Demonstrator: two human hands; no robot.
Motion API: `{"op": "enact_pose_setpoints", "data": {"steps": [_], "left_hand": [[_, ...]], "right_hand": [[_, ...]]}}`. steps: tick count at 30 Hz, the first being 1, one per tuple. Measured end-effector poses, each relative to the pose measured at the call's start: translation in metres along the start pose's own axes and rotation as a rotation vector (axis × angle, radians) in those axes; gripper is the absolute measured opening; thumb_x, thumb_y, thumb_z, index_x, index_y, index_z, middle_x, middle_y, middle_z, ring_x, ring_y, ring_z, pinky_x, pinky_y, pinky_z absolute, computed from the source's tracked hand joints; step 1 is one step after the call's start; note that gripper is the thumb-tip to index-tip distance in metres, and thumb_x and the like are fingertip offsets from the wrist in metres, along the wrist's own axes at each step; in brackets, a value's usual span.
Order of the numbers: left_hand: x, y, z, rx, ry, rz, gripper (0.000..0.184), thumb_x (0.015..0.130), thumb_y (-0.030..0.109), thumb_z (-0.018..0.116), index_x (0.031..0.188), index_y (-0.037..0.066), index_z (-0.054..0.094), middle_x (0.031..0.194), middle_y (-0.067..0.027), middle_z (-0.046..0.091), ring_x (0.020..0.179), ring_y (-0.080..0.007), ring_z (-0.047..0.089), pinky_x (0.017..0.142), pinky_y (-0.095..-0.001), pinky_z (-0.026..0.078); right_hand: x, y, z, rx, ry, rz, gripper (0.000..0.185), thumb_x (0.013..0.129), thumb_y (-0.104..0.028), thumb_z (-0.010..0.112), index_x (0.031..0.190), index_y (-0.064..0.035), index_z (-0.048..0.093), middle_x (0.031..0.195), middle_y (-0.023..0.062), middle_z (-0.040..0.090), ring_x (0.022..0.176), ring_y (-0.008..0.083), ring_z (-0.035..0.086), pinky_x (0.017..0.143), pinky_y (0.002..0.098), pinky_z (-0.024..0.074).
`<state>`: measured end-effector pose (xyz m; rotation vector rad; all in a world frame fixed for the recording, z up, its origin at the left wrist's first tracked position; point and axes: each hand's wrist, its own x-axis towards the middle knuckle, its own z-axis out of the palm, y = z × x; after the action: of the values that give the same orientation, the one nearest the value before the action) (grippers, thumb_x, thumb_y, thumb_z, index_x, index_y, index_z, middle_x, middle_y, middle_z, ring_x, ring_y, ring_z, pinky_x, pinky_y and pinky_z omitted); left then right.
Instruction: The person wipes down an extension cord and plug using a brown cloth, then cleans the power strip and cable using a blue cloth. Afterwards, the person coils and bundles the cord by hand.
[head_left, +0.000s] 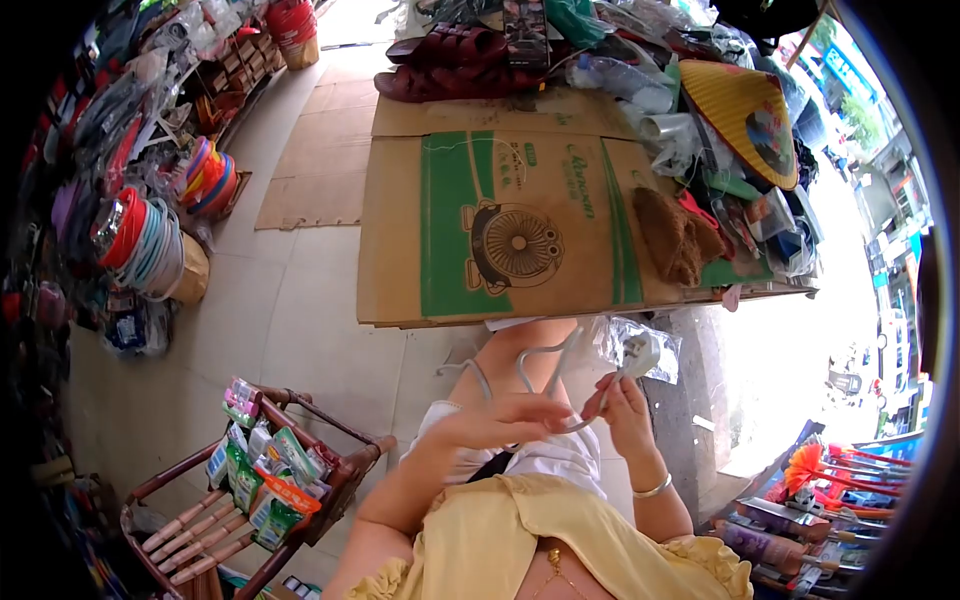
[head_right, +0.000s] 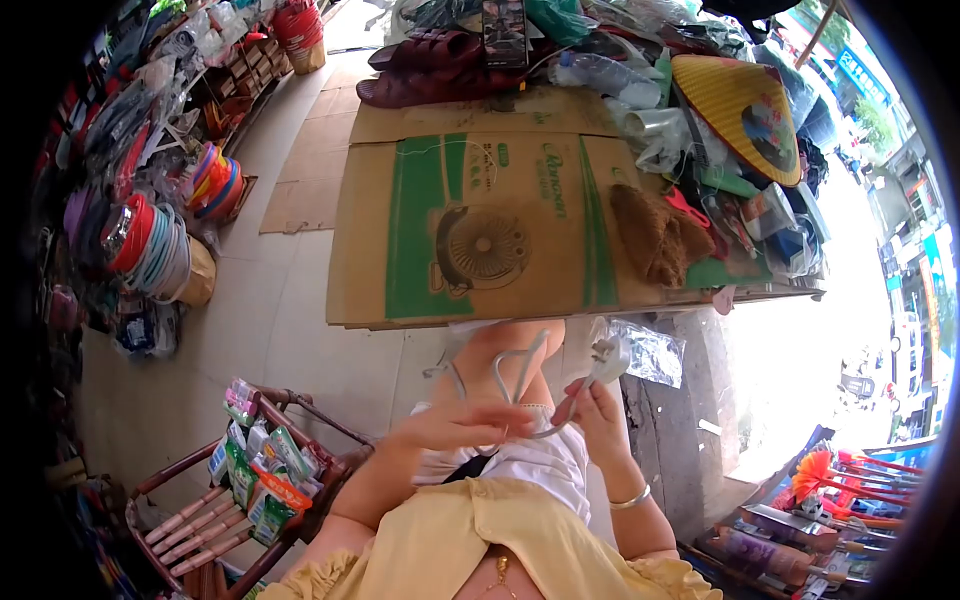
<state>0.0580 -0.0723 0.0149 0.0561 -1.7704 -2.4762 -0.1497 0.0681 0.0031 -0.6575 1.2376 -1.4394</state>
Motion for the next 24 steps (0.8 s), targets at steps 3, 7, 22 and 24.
{"op": "enact_pose_setpoints", "data": {"steps": [3,7,22,24], "left_hand": [[-0.061,-0.045,-0.051,-0.356,0.324,-0.122,0.033,0.089,0.012,0.049,0.121,0.002,0.047,0.096,-0.0074,0.061,0.088,-0.0131,0.056,0.076,-0.0268,0.045],[-0.092,-0.186,-0.119,0.024,1.148,-0.244,0.052,0.076,0.003,0.056,0.126,0.007,0.042,0.105,-0.0125,0.056,0.09,-0.0167,0.053,0.078,-0.0308,0.046],[-0.092,-0.292,-0.136,0.11,1.406,-0.164,0.018,0.087,0.022,0.054,0.096,0.007,0.054,0.083,-0.0082,0.061,0.075,-0.0179,0.057,0.066,-0.031,0.046],[-0.102,-0.272,-0.134,0.112,1.467,-0.11,0.017,0.089,0.022,0.05,0.093,0.006,0.053,0.076,-0.0058,0.06,0.069,-0.0158,0.056,0.062,-0.0288,0.045]], "right_hand": [[0.0,-0.014,-0.004,-0.088,0.07,0.011,0.021,0.096,-0.021,0.038,0.1,-0.0026,0.046,0.073,0.0072,0.057,0.066,0.0153,0.059,0.062,0.0262,0.0483],[0.002,-0.011,-0.003,-0.103,0.139,0.007,0.019,0.096,-0.019,0.039,0.101,-0.0026,0.045,0.069,0.0065,0.056,0.064,0.0151,0.057,0.061,0.0262,0.0479],[-0.005,-0.018,0.007,-0.187,0.148,-0.054,0.02,0.093,-0.016,0.043,0.108,-0.0018,0.045,0.066,0.0032,0.051,0.062,0.0135,0.052,0.059,0.027,0.0458],[-0.002,-0.02,0.008,-0.181,0.168,-0.062,0.019,0.093,-0.015,0.042,0.107,-0.0018,0.045,0.065,0.0033,0.05,0.061,0.0138,0.051,0.059,0.0264,0.0457]]}}
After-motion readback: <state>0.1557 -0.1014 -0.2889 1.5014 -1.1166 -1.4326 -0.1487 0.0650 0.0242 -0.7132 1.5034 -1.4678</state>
